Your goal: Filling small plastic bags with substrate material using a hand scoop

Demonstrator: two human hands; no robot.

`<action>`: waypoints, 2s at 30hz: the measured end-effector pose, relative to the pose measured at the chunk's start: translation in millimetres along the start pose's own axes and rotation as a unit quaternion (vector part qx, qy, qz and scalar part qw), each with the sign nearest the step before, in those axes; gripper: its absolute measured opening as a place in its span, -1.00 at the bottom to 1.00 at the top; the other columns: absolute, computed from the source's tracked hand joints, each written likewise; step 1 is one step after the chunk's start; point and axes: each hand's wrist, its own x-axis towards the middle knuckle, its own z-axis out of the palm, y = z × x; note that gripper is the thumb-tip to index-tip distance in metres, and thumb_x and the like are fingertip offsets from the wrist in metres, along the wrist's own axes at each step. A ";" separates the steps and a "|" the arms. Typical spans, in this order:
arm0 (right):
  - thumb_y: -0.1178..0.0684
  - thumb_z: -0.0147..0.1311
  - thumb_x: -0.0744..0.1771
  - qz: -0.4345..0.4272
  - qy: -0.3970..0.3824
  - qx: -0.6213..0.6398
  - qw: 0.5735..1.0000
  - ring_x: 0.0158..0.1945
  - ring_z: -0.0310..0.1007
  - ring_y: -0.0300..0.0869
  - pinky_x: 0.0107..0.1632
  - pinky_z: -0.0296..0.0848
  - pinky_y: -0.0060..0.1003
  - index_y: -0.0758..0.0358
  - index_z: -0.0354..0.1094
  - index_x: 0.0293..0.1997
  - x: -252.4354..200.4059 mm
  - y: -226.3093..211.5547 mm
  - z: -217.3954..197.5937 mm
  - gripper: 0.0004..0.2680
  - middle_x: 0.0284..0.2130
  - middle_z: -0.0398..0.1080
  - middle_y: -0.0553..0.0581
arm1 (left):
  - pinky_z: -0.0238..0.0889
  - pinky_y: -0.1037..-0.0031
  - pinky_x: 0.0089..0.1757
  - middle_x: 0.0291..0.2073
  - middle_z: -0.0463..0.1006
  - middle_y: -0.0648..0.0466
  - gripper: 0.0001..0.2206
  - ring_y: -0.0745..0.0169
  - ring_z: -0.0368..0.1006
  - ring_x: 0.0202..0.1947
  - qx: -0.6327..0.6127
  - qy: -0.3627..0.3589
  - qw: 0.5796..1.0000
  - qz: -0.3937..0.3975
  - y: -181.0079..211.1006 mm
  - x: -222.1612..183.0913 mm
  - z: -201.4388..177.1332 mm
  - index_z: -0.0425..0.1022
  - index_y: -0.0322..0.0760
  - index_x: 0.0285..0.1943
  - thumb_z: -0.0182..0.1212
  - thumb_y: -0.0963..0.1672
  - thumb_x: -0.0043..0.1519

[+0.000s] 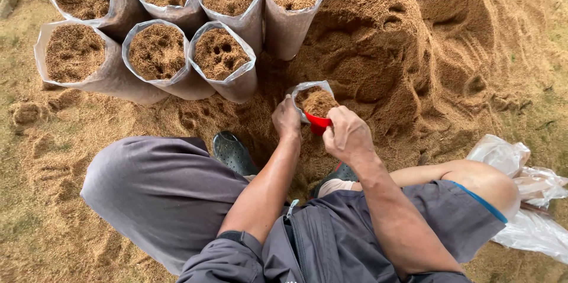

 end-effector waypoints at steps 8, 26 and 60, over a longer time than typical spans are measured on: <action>0.07 -0.08 0.26 0.117 -0.088 0.198 0.969 -0.20 0.52 0.09 -0.07 0.52 0.02 0.18 0.44 -0.09 41.7 14.1 39.7 -0.78 -0.36 0.43 0.21 | 0.31 0.07 0.08 -0.03 0.60 -0.21 -0.69 -0.12 0.47 0.10 -0.059 0.006 0.998 -0.004 -17.7 12.3 0.9 0.66 -0.26 0.03 0.29 -0.02 0.22; -0.05 -0.08 0.33 0.317 0.232 0.578 0.715 -0.57 0.23 -0.35 -0.56 0.19 -0.50 0.16 0.40 -0.09 70.4 97.7 51.4 -0.81 -0.45 0.28 0.08 | 0.38 -0.01 0.04 -0.04 0.53 -0.38 -0.34 -0.31 0.49 0.08 0.076 -0.013 0.997 0.012 2.1 -7.8 -7.1 0.45 -0.56 0.22 0.31 0.13 0.22; 0.20 0.18 0.23 -0.145 -0.064 -0.101 0.982 0.10 0.47 0.10 0.19 0.43 -0.04 0.38 0.38 0.12 50.3 16.9 86.9 -0.66 -0.08 0.44 0.31 | 0.13 -0.05 0.25 0.16 0.44 -0.33 -0.61 -0.37 0.34 0.28 0.190 -0.083 0.973 0.102 25.4 -7.4 -16.4 0.46 -0.33 0.33 -0.06 -0.07 0.41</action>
